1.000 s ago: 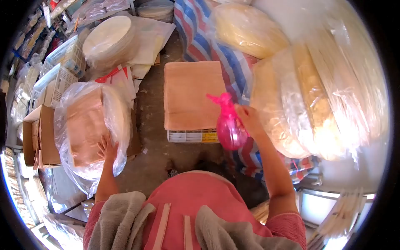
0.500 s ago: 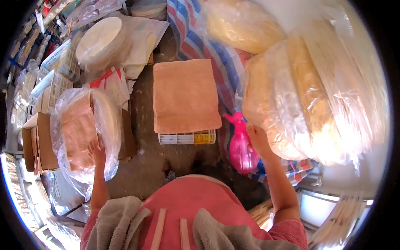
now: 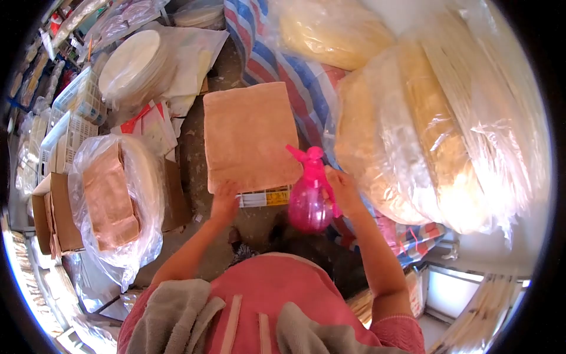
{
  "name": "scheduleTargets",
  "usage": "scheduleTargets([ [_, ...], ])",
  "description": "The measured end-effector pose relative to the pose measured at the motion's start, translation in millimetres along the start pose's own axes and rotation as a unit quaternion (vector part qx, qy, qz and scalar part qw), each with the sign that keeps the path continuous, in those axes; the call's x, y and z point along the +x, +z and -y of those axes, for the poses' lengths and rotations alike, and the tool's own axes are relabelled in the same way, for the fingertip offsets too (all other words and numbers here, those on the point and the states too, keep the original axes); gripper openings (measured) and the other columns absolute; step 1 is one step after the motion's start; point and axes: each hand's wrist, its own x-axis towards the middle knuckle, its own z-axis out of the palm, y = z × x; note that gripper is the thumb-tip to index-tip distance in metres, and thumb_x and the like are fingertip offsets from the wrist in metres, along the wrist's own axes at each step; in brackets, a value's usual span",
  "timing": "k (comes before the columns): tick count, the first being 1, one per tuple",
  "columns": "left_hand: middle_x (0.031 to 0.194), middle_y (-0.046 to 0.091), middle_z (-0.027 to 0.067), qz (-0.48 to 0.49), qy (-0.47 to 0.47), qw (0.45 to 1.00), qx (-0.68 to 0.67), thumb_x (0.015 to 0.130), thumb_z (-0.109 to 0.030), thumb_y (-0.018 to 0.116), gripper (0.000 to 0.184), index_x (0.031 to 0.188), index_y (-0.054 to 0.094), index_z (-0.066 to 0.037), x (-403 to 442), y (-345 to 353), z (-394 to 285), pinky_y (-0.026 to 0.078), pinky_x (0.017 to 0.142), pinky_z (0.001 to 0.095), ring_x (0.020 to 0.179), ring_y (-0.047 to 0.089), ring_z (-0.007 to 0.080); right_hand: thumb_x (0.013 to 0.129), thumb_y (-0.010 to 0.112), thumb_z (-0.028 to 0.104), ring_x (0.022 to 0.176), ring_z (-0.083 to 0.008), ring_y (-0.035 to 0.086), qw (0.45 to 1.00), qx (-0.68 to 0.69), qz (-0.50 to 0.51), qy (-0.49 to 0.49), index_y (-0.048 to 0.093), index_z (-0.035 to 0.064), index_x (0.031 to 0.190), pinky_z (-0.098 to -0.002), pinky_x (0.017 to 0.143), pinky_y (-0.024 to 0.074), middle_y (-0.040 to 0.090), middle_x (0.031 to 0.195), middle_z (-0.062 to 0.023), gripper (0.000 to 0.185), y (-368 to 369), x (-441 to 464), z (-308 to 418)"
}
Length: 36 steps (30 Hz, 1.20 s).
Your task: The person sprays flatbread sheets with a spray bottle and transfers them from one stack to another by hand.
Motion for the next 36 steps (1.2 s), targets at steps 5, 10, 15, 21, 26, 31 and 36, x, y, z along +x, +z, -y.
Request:
scheduleTargets([
  [5,0.140,0.028,0.0180,0.099,0.012,0.992,0.079,0.068,-0.028,0.073,0.075,0.130,0.038,-0.005,56,44,-39,0.025,0.104,0.0539,0.131,0.023,0.0390,0.092,0.050,0.039,0.038,-0.0106,0.043,0.997,-0.008,-0.069,0.037,0.055,0.0044,0.071,-0.0245,0.036,0.0340,0.049,0.051,-0.0028,0.040,-30,-21,-20],
  [10,0.143,0.027,0.0166,0.166,0.027,0.969,0.182,0.064,-0.045,0.074,0.093,0.136,0.031,-0.005,90,63,-36,0.021,0.105,0.0537,0.133,0.021,0.0371,0.090,0.053,0.038,0.038,-0.0104,0.044,0.987,-0.014,-0.133,0.094,0.056,0.0039,0.070,-0.0236,0.036,0.0339,0.050,0.051,-0.0026,0.040,-72,-51,-42],
  [15,0.141,0.030,0.0181,0.179,0.078,0.966,0.172,0.070,-0.044,0.069,0.083,0.135,0.034,-0.004,93,62,-27,0.028,0.102,0.0528,0.131,0.025,0.0377,0.091,0.051,0.037,0.037,-0.0099,0.043,0.983,0.030,-0.161,0.086,0.060,0.0035,0.076,-0.0236,0.035,0.0337,0.050,0.052,-0.0029,0.038,-98,-73,-53],
  [21,0.120,0.053,0.0203,0.128,0.154,0.960,0.195,0.079,-0.018,0.057,0.047,0.122,0.045,-0.001,97,63,-25,0.045,0.088,0.0411,0.109,0.052,0.0359,0.092,0.050,0.037,0.038,-0.0101,0.043,0.987,0.062,-0.127,0.077,0.058,0.0040,0.073,-0.0236,0.034,0.0334,0.050,0.051,-0.0026,0.039,-100,-75,-60],
  [26,0.111,0.057,0.0189,0.149,0.150,0.968,0.136,0.078,-0.011,0.055,0.036,0.112,0.050,0.000,102,46,-30,0.048,0.081,0.0387,0.101,0.056,0.0341,0.092,0.050,0.037,0.038,-0.0097,0.043,0.990,0.057,-0.116,0.060,0.057,0.0047,0.073,-0.0225,0.035,0.0336,0.050,0.052,-0.0025,0.039,-88,-79,-44],
  [31,0.113,0.054,0.0168,0.153,0.134,0.979,0.035,0.070,-0.019,0.067,0.042,0.106,0.051,-0.002,95,54,-26,0.049,0.076,0.0402,0.101,0.054,0.0290,0.092,0.048,0.037,0.039,-0.0091,0.043,0.991,0.065,-0.103,0.046,0.057,0.0049,0.071,-0.0220,0.036,0.0336,0.050,0.052,-0.0022,0.039,-80,-77,-35],
  [36,0.115,0.051,0.0137,0.155,0.106,0.977,0.104,0.067,-0.026,0.072,0.050,0.108,0.052,-0.005,97,42,-44,0.047,0.080,0.0405,0.107,0.049,0.0307,0.092,0.048,0.036,0.038,-0.0090,0.043,0.990,0.068,-0.108,0.051,0.056,0.0050,0.071,-0.0217,0.035,0.0331,0.050,0.052,-0.0022,0.039,-82,-80,-38],
])
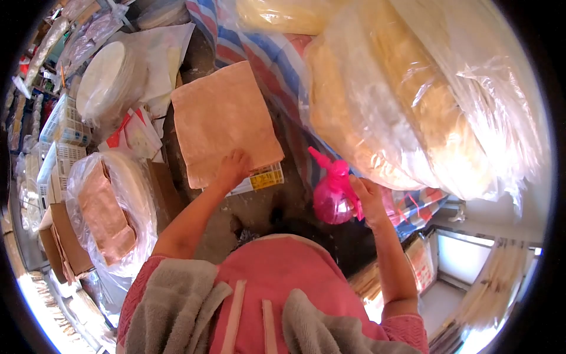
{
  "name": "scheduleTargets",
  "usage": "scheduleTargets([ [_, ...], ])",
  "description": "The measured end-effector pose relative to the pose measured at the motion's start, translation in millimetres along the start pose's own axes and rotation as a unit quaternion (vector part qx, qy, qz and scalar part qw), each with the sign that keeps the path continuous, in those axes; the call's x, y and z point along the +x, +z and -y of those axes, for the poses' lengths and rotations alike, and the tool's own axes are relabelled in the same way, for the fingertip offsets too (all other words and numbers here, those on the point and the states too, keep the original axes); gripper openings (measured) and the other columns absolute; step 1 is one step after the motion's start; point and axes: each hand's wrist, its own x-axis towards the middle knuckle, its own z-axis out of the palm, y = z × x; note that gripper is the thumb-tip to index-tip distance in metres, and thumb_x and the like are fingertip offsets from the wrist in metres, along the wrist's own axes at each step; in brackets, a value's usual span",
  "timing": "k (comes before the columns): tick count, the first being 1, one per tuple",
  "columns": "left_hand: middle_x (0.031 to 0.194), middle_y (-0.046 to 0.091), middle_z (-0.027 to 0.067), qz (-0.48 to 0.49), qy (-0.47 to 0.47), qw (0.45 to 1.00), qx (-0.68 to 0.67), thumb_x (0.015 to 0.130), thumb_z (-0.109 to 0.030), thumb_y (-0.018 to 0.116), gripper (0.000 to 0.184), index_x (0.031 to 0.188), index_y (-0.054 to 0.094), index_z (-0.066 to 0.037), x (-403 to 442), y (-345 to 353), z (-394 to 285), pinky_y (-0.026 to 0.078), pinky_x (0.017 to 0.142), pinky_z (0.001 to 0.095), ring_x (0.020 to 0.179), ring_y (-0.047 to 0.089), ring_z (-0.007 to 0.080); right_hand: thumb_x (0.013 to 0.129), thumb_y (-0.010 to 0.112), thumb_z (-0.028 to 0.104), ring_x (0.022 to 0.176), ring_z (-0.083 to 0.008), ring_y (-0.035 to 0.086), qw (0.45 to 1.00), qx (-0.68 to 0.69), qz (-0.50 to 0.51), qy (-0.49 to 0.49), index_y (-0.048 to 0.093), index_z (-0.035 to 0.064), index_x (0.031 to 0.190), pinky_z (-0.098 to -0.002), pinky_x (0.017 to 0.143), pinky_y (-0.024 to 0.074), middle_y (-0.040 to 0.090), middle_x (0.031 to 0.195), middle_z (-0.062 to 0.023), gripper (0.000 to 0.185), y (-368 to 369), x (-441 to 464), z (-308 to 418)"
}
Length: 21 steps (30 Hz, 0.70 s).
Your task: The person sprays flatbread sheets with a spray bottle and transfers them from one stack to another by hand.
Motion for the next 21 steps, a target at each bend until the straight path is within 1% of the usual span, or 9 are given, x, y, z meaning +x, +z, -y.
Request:
scheduleTargets([
  [1,0.115,0.050,0.0131,0.016,-0.009,1.000,0.007,0.067,-0.026,0.072,0.051,0.110,0.052,-0.006,1,-2,-1,0.046,0.081,0.0403,0.108,0.048,0.0314,0.092,0.049,0.036,0.038,-0.0090,0.043,1.000,-0.002,-0.004,0.000,0.056,0.0050,0.070,-0.0216,0.035,0.0330,0.050,0.051,-0.0022,0.039,-2,0,-4],
  [4,0.117,0.049,0.0140,-0.001,0.019,1.000,-0.011,0.071,-0.024,0.069,0.048,0.112,0.052,-0.006,1,13,7,0.046,0.083,0.0407,0.109,0.047,0.0322,0.092,0.049,0.037,0.037,-0.0091,0.043,1.000,-0.001,-0.013,0.005,0.056,0.0051,0.070,-0.0216,0.035,0.0329,0.050,0.051,-0.0022,0.039,-2,-2,-8],
  [7,0.118,0.050,0.0149,0.019,0.028,0.999,-0.031,0.076,-0.021,0.063,0.043,0.114,0.051,-0.005,1,24,17,0.046,0.084,0.0419,0.109,0.047,0.0330,0.092,0.050,0.038,0.037,-0.0091,0.044,1.000,-0.007,-0.007,0.010,0.056,0.0052,0.070,-0.0216,0.035,0.0333,0.051,0.051,-0.0022,0.040,-7,-3,-16],
  [10,0.113,0.053,0.0131,-0.051,0.073,0.995,0.033,0.076,-0.019,0.060,0.036,0.107,0.054,-0.003,2,30,20,0.048,0.079,0.0412,0.103,0.051,0.0291,0.091,0.050,0.040,0.038,-0.0091,0.044,1.000,-0.007,-0.006,0.021,0.056,0.0052,0.071,-0.0217,0.036,0.0339,0.051,0.052,-0.0022,0.040,-14,-2,-27],
  [13,0.114,0.053,0.0140,-0.044,0.074,0.993,0.076,0.078,-0.015,0.054,0.032,0.107,0.054,-0.002,2,20,14,0.048,0.079,0.0405,0.104,0.052,0.0294,0.091,0.050,0.040,0.038,-0.0092,0.045,1.000,0.002,0.002,0.027,0.056,0.0054,0.071,-0.0218,0.036,0.0344,0.051,0.052,-0.0023,0.041,-17,-1,-34],
  [16,0.123,0.050,0.0162,-0.031,0.060,0.993,0.092,0.081,-0.017,0.056,0.039,0.117,0.051,-0.003,1,22,14,0.044,0.088,0.0442,0.113,0.047,0.0338,0.091,0.050,0.041,0.039,-0.0093,0.045,0.999,0.009,0.006,0.030,0.056,0.0056,0.071,-0.0217,0.036,0.0346,0.051,0.052,-0.0024,0.041,-16,-2,-33],
  [21,0.126,0.049,0.0166,-0.020,0.064,0.993,0.093,0.083,-0.019,0.055,0.042,0.120,0.048,-0.002,0,27,13,0.043,0.089,0.0445,0.116,0.046,0.0333,0.091,0.050,0.042,0.039,-0.0095,0.045,0.999,0.007,0.012,0.029,0.056,0.0056,0.072,-0.0216,0.036,0.0348,0.051,0.053,-0.0026,0.041,-16,0,-32],
])
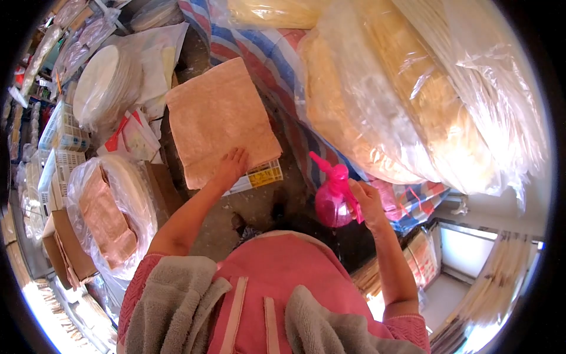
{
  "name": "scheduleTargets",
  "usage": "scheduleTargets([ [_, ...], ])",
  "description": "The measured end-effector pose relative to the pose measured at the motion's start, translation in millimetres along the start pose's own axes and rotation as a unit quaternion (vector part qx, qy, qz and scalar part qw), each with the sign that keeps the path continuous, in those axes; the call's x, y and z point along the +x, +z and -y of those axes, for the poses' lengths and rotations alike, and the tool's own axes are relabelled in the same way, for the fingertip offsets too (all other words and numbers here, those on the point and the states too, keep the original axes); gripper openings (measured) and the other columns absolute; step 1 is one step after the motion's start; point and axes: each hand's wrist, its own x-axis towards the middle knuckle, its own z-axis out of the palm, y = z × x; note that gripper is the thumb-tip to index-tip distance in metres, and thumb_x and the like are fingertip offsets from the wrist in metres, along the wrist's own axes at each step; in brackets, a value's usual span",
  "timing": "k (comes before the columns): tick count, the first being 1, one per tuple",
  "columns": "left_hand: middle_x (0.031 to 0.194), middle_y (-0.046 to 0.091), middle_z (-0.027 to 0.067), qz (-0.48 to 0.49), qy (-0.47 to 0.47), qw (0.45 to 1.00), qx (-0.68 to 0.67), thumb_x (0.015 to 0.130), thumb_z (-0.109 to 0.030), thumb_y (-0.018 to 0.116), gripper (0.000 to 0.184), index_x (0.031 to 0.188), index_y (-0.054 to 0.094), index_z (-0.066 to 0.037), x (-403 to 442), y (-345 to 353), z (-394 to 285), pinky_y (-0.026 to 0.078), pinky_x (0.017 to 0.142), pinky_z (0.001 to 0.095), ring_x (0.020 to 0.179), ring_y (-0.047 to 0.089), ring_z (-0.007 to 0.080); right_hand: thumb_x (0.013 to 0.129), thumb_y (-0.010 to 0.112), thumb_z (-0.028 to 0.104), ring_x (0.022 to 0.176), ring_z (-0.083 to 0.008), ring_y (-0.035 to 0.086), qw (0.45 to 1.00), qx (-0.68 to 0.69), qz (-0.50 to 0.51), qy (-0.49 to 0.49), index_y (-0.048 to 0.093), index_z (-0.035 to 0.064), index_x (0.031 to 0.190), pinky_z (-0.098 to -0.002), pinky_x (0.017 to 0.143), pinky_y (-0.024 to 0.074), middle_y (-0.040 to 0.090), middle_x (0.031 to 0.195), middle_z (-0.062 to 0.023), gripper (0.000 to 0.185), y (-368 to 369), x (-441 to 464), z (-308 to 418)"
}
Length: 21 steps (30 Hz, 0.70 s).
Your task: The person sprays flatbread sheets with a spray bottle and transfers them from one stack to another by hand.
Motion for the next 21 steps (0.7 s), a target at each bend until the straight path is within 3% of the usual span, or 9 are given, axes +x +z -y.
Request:
scheduleTargets([
  [7,0.128,0.046,0.0217,0.047,0.020,0.997,0.049,0.087,-0.020,0.047,0.044,0.125,0.044,0.001,2,2,-3,0.044,0.090,0.0455,0.117,0.046,0.0364,0.091,0.050,0.042,0.039,-0.0097,0.045,1.000,-0.009,-0.002,-0.001,0.055,0.0053,0.072,-0.0217,0.036,0.0350,0.051,0.053,-0.0027,0.042,-1,1,2],
  [10,0.127,0.045,0.0250,0.076,0.042,0.987,0.133,0.083,-0.018,0.047,0.043,0.121,0.048,0.001,1,-1,-12,0.045,0.088,0.0437,0.115,0.045,0.0379,0.091,0.050,0.041,0.039,-0.0096,0.045,1.000,-0.014,-0.011,0.000,0.055,0.0050,0.071,-0.0216,0.037,0.0350,0.051,0.053,-0.0027,0.042,-1,1,-3],
  [13,0.126,0.045,0.0280,0.041,0.004,0.991,0.126,0.083,-0.017,0.047,0.043,0.122,0.047,0.000,5,14,-26,0.045,0.086,0.0439,0.114,0.045,0.0412,0.091,0.050,0.041,0.039,-0.0095,0.045,1.000,-0.013,-0.019,0.009,0.055,0.0051,0.071,-0.0215,0.037,0.0348,0.051,0.053,-0.0026,0.042,0,-2,-1],
  [16,0.124,0.047,0.0276,-0.009,-0.041,0.990,0.138,0.082,-0.016,0.047,0.043,0.122,0.047,-0.001,11,27,-37,0.046,0.081,0.0433,0.112,0.046,0.0416,0.091,0.050,0.041,0.039,-0.0094,0.045,1.000,-0.011,-0.018,0.011,0.055,0.0052,0.071,-0.0214,0.037,0.0347,0.051,0.053,-0.0025,0.041,0,-4,-2],
  [21,0.115,0.051,0.0217,0.013,-0.049,0.988,0.145,0.077,-0.017,0.053,0.043,0.117,0.050,0.000,20,17,-38,0.045,0.076,0.0433,0.105,0.048,0.0352,0.093,0.047,0.037,0.040,-0.0097,0.045,1.000,-0.012,-0.005,0.013,0.058,0.0034,0.080,-0.0215,0.037,0.0352,0.052,0.054,-0.0029,0.038,-3,-7,-7],
])
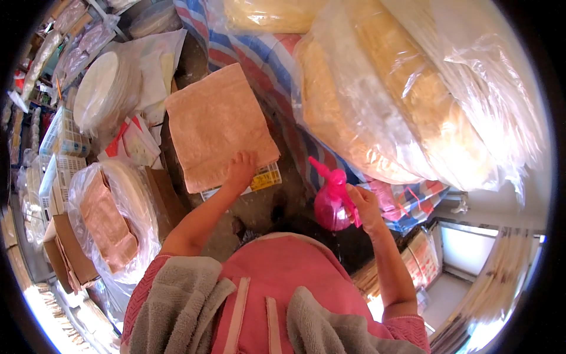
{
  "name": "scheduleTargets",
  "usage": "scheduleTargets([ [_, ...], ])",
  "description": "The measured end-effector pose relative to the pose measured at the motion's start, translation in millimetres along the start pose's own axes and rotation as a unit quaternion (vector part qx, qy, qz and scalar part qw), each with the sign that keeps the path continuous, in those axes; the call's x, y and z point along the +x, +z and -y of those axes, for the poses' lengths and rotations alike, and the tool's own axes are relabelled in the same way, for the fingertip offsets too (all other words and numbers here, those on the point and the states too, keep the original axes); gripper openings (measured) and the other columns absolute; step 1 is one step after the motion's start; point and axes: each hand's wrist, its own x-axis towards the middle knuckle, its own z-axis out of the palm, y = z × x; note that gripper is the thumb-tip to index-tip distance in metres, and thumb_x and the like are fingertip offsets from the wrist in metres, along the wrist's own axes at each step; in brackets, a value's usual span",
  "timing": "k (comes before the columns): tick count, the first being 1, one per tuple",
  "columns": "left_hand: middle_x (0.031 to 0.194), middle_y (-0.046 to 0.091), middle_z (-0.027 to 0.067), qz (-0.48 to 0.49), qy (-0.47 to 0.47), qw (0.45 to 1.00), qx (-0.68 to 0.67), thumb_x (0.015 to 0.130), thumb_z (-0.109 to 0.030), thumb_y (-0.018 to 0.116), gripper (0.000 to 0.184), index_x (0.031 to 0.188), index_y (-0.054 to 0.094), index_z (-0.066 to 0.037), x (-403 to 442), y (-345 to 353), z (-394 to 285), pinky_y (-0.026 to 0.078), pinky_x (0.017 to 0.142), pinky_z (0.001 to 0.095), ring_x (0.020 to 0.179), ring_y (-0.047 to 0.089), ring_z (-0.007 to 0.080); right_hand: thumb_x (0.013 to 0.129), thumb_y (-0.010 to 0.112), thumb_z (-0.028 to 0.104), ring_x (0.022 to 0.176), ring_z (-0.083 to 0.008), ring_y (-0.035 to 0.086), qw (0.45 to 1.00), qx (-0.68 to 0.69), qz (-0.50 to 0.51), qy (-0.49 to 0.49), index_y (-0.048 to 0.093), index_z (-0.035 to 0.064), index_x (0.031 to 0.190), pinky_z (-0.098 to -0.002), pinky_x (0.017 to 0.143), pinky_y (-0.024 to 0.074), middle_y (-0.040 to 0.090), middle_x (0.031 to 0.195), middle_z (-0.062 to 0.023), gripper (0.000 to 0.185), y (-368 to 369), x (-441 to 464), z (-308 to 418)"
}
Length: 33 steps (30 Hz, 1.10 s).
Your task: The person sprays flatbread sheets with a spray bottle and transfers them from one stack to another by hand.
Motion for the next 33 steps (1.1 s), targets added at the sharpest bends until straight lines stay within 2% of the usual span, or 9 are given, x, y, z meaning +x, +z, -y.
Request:
scheduleTargets([
  [4,0.112,0.050,0.0174,0.039,0.022,0.995,-0.092,0.075,-0.021,0.057,0.045,0.114,0.051,0.002,-2,-17,11,0.046,0.077,0.0439,0.104,0.047,0.0315,0.093,0.046,0.038,0.040,-0.0095,0.045,1.000,0.001,-0.003,-0.009,0.058,0.0039,0.078,-0.0215,0.037,0.0354,0.052,0.054,-0.0029,0.039,2,-4,2],
  [10,0.115,0.049,0.0171,-0.061,0.041,0.994,-0.081,0.077,-0.024,0.055,0.044,0.113,0.051,0.003,-6,-8,17,0.047,0.081,0.0449,0.106,0.046,0.0295,0.091,0.051,0.041,0.040,-0.0089,0.046,1.000,0.009,0.004,-0.009,0.056,0.0057,0.074,-0.0209,0.038,0.0354,0.051,0.053,-0.0015,0.039,6,-7,2],
  [13,0.130,0.040,0.0201,0.055,0.035,0.989,-0.129,0.068,-0.021,0.065,0.062,0.122,0.043,0.002,-3,-9,18,0.043,0.089,0.0470,0.118,0.039,0.0335,0.090,0.051,0.041,0.040,-0.0088,0.046,1.000,0.015,0.006,-0.007,0.056,0.0059,0.074,-0.0209,0.038,0.0355,0.051,0.053,-0.0013,0.039,7,-7,2],
  [16,0.115,0.050,0.0175,0.002,0.062,0.995,-0.077,0.078,-0.025,0.055,0.044,0.112,0.052,0.003,0,-12,19,0.050,0.075,0.0410,0.106,0.047,0.0288,0.090,0.051,0.041,0.040,-0.0088,0.046,1.000,0.016,0.002,-0.005,0.056,0.0058,0.073,-0.0209,0.037,0.0355,0.051,0.053,-0.0013,0.039,7,-8,1],
  [19,0.112,0.052,0.0179,-0.015,0.053,0.998,0.005,0.078,-0.021,0.055,0.042,0.112,0.052,0.003,4,9,12,0.050,0.075,0.0402,0.104,0.049,0.0298,0.090,0.051,0.041,0.040,-0.0087,0.046,1.000,0.016,0.001,-0.006,0.056,0.0057,0.074,-0.0209,0.037,0.0355,0.051,0.053,-0.0012,0.039,6,-8,1],
  [25,0.109,0.054,0.0179,-0.013,0.046,0.999,-0.001,0.077,-0.020,0.055,0.042,0.113,0.051,0.003,7,1,2,0.049,0.077,0.0415,0.101,0.050,0.0306,0.091,0.051,0.041,0.040,-0.0088,0.046,1.000,0.023,-0.006,-0.003,0.056,0.0057,0.074,-0.0210,0.037,0.0353,0.050,0.053,-0.0013,0.039,3,-9,0],
  [28,0.108,0.054,0.0177,-0.012,0.011,1.000,-0.007,0.077,-0.019,0.056,0.040,0.112,0.051,0.001,11,-5,-2,0.048,0.077,0.0416,0.101,0.050,0.0298,0.091,0.051,0.041,0.040,-0.0089,0.045,1.000,0.026,-0.008,-0.003,0.056,0.0056,0.074,-0.0211,0.037,0.0352,0.050,0.053,-0.0014,0.039,0,-9,-1],
  [31,0.115,0.051,0.0187,0.006,-0.014,0.998,-0.065,0.078,-0.012,0.053,0.039,0.116,0.048,-0.002,15,-21,8,0.047,0.082,0.0423,0.104,0.051,0.0332,0.091,0.051,0.040,0.040,-0.0088,0.045,1.000,0.021,-0.009,-0.005,0.055,0.0055,0.073,-0.0212,0.037,0.0347,0.050,0.053,-0.0014,0.039,-2,-7,-4],
  [33,0.106,0.055,0.0166,-0.052,-0.033,0.995,-0.078,0.079,-0.019,0.055,0.036,0.110,0.051,-0.003,17,-22,17,0.048,0.077,0.0394,0.094,0.054,0.0300,0.091,0.051,0.039,0.041,-0.0084,0.045,1.000,0.010,-0.008,-0.010,0.055,0.0057,0.072,-0.0212,0.037,0.0341,0.050,0.053,-0.0013,0.039,-3,-6,-4],
])
